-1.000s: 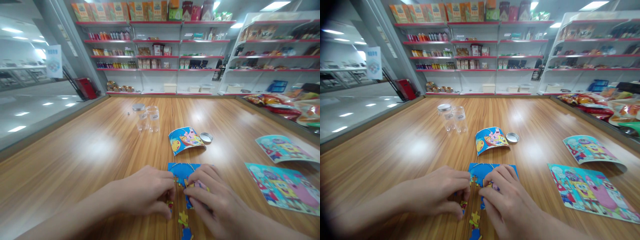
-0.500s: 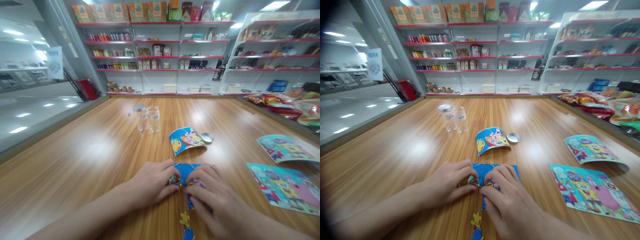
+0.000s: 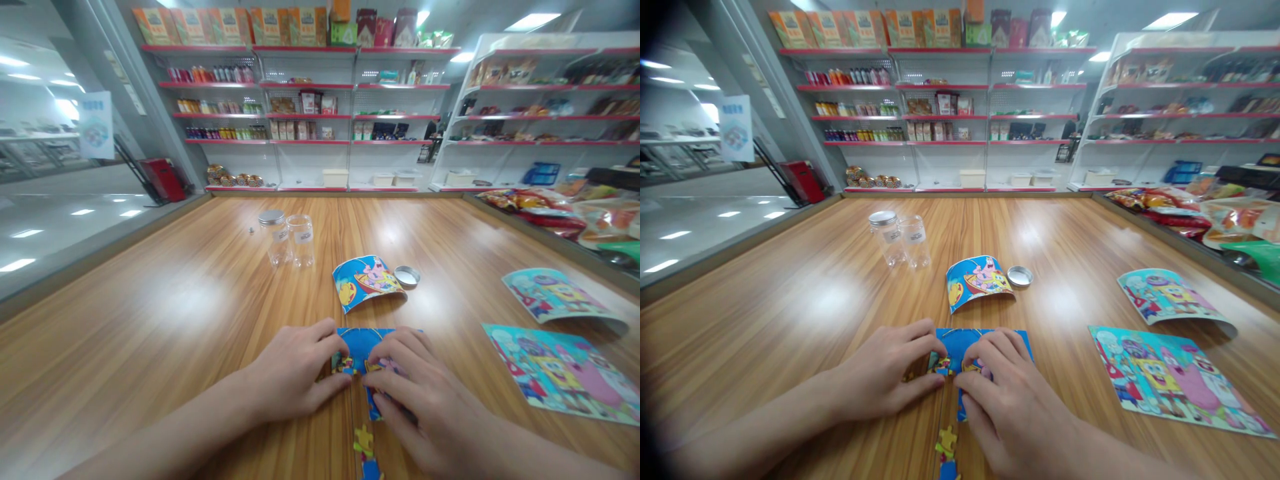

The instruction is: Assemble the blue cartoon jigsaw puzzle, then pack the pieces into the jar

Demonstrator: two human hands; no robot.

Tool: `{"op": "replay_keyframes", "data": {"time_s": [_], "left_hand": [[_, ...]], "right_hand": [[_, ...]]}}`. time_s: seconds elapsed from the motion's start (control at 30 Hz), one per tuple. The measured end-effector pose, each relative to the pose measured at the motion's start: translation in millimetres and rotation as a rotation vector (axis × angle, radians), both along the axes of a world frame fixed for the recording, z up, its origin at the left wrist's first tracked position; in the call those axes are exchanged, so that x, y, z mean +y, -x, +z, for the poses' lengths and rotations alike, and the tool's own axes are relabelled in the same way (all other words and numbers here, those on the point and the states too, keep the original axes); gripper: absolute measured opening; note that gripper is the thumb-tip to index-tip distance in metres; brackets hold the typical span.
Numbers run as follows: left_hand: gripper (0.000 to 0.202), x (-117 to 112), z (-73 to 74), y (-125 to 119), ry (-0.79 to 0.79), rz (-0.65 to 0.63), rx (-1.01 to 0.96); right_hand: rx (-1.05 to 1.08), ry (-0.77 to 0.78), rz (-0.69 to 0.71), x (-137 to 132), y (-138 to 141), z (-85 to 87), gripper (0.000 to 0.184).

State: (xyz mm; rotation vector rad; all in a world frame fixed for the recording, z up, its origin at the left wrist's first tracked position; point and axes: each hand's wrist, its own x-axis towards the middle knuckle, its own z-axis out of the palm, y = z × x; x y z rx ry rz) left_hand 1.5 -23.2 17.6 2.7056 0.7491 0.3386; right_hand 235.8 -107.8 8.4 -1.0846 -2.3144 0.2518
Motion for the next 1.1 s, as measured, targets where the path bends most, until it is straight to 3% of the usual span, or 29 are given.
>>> {"op": "replay_keyframes", "data": {"time_s": [0.77, 0.9, 1.03, 1.1], "left_hand": [[0.020, -1, -1.9, 2, 0.025, -0.022, -0.067], [0.017, 2, -6.0, 2, -0.052, -0.059, -0.097], [0.012, 5, -10.7, 5, -0.264, -0.109, -0.179], [0.015, 5, -10.3, 5, -0.361, -0.194, -0.227]], "right_hand": [[-0.039, 0.048, 0.015, 0, 1, 3.0, 0.019], [-0.050, 0.040, 0.014, 1, 2, 2.7, 0.020], [-0.055, 0.036, 0.015, 2, 1, 3.1, 0.019], [-0.061, 0.042, 0.016, 2, 1, 3.6, 0.017]]}}
